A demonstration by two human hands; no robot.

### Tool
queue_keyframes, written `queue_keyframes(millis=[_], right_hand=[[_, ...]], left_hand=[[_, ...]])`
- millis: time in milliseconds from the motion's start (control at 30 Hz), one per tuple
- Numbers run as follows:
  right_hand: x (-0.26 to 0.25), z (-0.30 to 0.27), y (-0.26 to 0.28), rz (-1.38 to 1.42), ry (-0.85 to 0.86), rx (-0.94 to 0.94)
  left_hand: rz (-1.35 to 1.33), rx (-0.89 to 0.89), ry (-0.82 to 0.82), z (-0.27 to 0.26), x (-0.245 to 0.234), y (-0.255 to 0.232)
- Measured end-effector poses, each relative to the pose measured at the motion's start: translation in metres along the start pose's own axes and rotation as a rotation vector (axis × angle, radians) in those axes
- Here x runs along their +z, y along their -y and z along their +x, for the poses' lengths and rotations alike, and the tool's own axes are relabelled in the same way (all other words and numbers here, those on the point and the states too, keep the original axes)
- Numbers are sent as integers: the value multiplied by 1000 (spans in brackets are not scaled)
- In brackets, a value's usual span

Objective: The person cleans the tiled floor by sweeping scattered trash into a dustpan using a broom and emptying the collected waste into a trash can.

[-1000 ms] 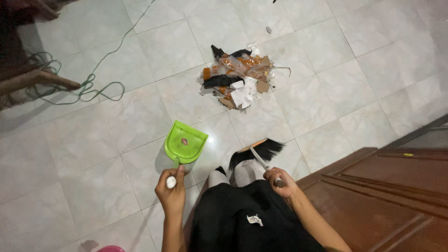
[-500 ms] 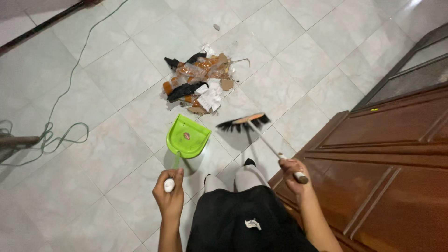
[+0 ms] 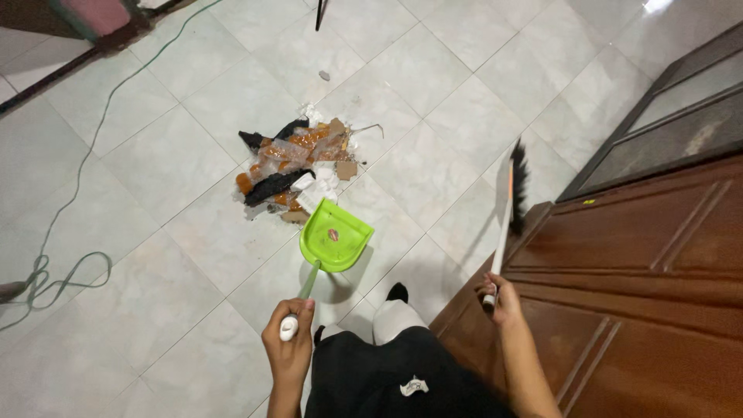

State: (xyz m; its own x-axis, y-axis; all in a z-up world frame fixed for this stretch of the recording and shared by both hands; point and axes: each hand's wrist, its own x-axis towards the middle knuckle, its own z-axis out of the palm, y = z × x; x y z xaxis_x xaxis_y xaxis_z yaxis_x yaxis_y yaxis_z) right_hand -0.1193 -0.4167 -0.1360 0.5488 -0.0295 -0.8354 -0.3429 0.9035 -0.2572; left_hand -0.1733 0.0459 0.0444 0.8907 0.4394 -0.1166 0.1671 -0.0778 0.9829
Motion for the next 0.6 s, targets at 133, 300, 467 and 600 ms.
queue_keyframes(millis=[133, 300, 467, 600], right_hand=[[-3, 29, 37, 165, 87, 290], [5, 58, 16, -144, -206, 359], [18, 85, 17, -229, 2, 518], [9, 96, 77, -6, 225, 603]], left_hand=[[34, -94, -8, 13, 53, -2], [71, -108, -43, 31, 105, -7], [66, -116, -77, 37, 134, -13], [31, -41, -152, 41, 141, -21]])
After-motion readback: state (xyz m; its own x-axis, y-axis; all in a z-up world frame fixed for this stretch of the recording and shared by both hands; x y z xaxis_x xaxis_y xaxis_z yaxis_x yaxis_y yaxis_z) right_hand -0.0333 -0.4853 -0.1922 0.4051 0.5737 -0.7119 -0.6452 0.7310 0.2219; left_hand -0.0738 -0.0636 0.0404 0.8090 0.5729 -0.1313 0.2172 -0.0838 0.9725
